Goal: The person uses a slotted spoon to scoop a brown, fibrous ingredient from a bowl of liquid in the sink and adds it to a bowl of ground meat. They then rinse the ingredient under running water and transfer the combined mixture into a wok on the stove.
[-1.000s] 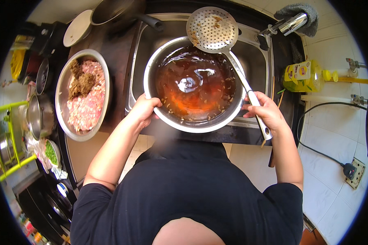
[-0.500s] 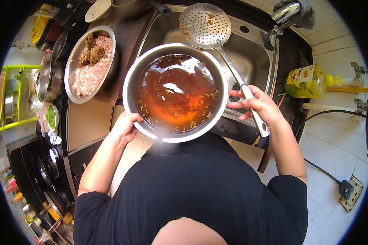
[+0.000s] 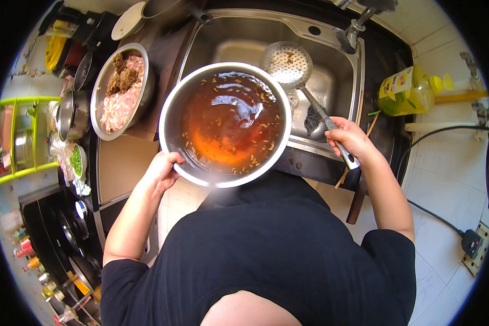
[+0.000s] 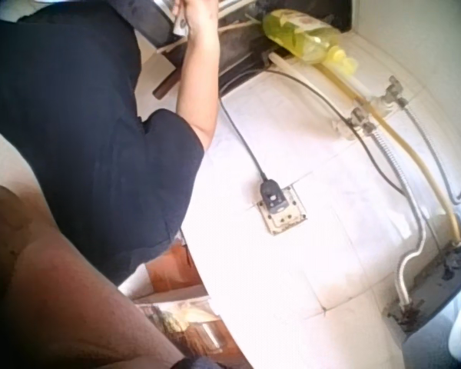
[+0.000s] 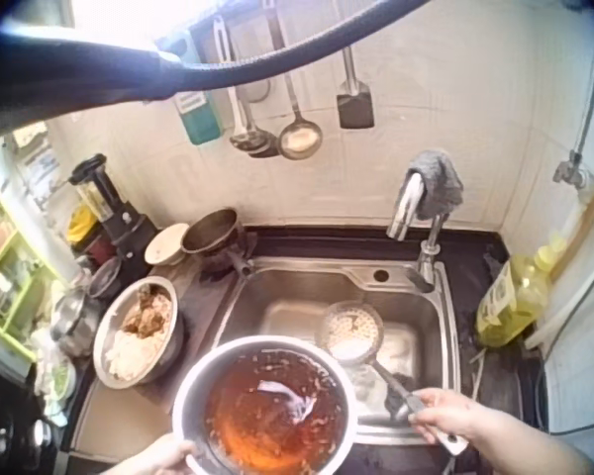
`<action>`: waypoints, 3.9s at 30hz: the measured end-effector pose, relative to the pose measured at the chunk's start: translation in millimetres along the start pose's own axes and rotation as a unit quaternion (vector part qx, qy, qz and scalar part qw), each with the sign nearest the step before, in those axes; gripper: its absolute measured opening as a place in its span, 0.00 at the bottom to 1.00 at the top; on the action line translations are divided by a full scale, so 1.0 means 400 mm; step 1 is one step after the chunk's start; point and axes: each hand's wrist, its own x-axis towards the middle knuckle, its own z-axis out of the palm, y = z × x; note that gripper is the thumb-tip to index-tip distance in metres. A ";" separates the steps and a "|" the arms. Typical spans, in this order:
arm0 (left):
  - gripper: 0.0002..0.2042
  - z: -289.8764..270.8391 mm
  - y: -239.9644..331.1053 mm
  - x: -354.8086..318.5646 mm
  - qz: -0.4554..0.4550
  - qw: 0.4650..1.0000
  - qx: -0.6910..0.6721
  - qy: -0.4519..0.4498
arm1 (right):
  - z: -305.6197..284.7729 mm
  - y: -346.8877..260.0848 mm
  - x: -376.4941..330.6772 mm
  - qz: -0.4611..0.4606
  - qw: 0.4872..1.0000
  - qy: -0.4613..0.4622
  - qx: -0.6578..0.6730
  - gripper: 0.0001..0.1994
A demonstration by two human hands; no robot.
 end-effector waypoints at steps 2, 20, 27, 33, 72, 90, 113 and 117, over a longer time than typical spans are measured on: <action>0.07 0.003 0.007 0.004 0.000 1.000 0.012 0.006 | -0.002 0.025 0.004 -0.003 1.000 -0.008 0.011 0.14; 0.07 0.012 0.069 0.032 -0.022 0.996 0.080 0.018 | -0.011 0.102 0.070 0.006 0.999 -0.015 0.052 0.07; 0.11 -0.010 0.085 0.045 -0.038 0.993 0.109 -0.005 | -0.011 0.124 0.107 -0.010 0.997 -0.027 0.076 0.06; 0.10 -0.013 0.086 0.050 -0.052 0.993 0.108 0.001 | -0.006 0.126 0.120 -0.013 0.997 -0.019 0.073 0.09; 0.08 0.024 0.120 0.028 -0.048 0.989 0.137 0.000 | 0.009 0.105 0.121 0.016 0.999 -0.036 0.032 0.03; 0.08 0.045 0.136 0.016 -0.055 0.990 0.131 0.017 | 0.005 0.119 0.140 0.018 0.998 -0.034 0.042 0.18; 0.07 0.087 0.154 -0.001 -0.050 0.986 0.155 0.041 | 0.009 0.125 0.129 0.022 0.998 -0.026 0.050 0.05; 0.07 0.078 0.157 0.006 -0.045 0.987 0.153 0.037 | 0.011 0.123 0.126 0.016 0.998 -0.025 0.059 0.05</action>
